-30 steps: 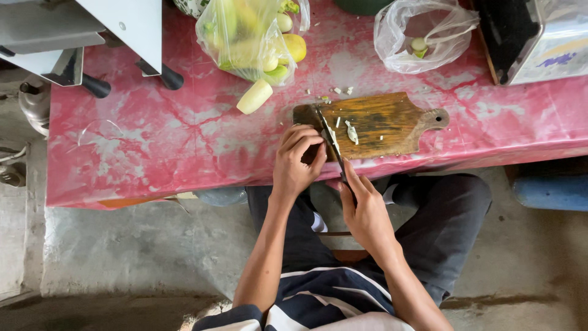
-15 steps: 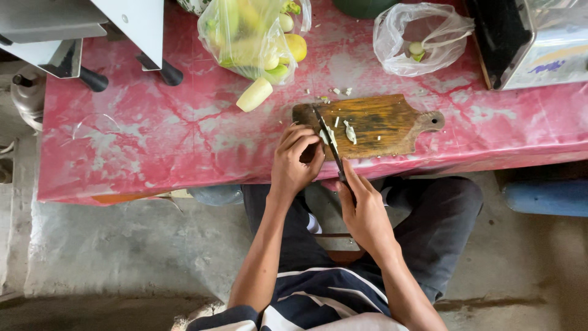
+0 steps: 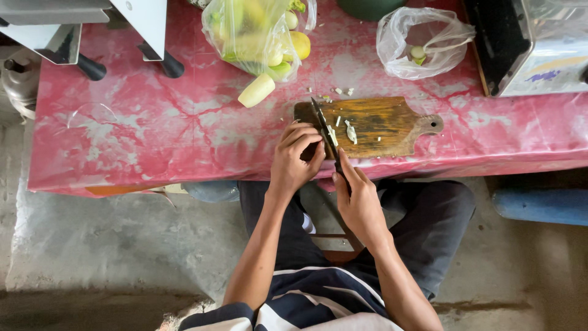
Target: The person chops garlic on a wooden board using a knife, then scrapes the chopped garlic into a green bowl.
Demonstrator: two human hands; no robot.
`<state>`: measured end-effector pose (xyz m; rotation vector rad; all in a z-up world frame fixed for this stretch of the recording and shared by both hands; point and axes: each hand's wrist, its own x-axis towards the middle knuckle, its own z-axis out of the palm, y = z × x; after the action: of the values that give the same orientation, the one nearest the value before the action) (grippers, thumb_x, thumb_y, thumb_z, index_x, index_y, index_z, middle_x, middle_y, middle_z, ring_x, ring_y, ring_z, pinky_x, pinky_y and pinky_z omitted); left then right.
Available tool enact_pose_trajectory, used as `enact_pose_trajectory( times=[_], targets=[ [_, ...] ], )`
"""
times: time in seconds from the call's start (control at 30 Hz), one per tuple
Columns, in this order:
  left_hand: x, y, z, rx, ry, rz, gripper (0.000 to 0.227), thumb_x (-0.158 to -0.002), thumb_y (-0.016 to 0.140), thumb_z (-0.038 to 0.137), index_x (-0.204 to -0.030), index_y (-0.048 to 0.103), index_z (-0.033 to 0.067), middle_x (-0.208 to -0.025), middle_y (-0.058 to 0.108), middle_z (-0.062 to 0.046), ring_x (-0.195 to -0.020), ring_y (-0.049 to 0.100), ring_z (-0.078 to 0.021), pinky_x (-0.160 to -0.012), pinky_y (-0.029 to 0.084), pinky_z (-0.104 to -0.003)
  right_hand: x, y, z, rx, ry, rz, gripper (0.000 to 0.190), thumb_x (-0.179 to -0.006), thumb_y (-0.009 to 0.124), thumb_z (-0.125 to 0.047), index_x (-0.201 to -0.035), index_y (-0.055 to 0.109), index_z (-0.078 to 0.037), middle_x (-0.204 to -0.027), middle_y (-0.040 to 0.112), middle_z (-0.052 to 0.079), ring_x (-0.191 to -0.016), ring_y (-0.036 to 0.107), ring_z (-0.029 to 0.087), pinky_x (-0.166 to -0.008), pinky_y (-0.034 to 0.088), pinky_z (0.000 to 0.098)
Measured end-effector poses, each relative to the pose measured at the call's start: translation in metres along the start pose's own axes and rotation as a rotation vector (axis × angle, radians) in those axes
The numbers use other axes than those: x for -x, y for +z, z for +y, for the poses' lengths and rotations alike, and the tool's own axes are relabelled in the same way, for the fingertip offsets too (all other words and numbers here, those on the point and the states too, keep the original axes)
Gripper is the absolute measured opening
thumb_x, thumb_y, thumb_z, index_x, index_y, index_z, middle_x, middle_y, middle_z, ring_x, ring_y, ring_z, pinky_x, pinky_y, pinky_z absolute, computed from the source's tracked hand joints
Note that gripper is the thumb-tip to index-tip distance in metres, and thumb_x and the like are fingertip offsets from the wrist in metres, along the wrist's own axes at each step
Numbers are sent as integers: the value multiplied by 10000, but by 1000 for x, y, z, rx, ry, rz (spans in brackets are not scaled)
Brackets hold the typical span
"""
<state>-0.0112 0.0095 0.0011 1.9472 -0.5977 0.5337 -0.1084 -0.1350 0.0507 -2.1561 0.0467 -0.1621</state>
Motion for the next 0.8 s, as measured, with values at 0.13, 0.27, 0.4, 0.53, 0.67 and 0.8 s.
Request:
enact_pose_trajectory(
  times=[0.13, 0.27, 0.4, 0.53, 0.67, 0.8],
  targets=[
    [3, 2, -4, -19, 15, 25, 106, -840, 741, 37, -930, 697, 1, -1034, 713, -115, -1116, 667, -327, -1062, 527, -445, 7, -3, -7, 21, 32, 3, 484, -990, 600, -79, -1462, 520, -6, -953, 675, 282, -767, 688, 369, -726, 537, 379],
    [4, 3, -5, -21, 45, 47, 103, -829, 746, 45, -914, 700, 7, -1028, 715, -114, -1102, 669, -311, -1102, 513, -460, 13, -3, -9, 22, 22, -2, 475, -990, 604, -81, -1451, 529, 10, -947, 682, 272, -766, 689, 336, -747, 541, 357],
    [4, 3, -5, -7, 12, 59, 101, -825, 739, 46, -908, 704, 1, -1034, 715, -122, -1109, 664, -323, -1052, 527, -435, 10, 0, -1, 19, -2, -18, 459, -1004, 602, -88, -1440, 524, 34, -994, 694, 275, -835, 720, 322, -794, 545, 346],
    [3, 2, -4, 11, 39, 63, 70, -838, 733, 43, -883, 699, 2, -1011, 715, -109, -1099, 666, -313, -1054, 527, -434, 6, 4, 8, 51, -9, -39, 474, -1003, 589, -90, -1450, 505, 43, -1146, 682, 307, -1086, 729, 344, -885, 541, 343],
    [5, 1, -6, 45, 40, 54, 63, -855, 727, 48, -863, 690, -3, -990, 716, -104, -1078, 662, -306, -1009, 537, -417, 2, 13, 15, 65, -130, -29, 477, -1017, 543, -56, -1474, 473, 62, -1314, 625, 331, -1266, 618, 417, -979, 508, 378],
    [6, 1, -8, 22, 23, 52, 81, -858, 724, 64, -871, 681, -3, -999, 711, -98, -1088, 662, -296, -1003, 542, -400, -3, 6, 23, 120, -296, -33, 451, -1093, 552, -57, -1525, 485, 55, -1326, 668, 299, -1241, 684, 396, -967, 546, 380]
  ],
)
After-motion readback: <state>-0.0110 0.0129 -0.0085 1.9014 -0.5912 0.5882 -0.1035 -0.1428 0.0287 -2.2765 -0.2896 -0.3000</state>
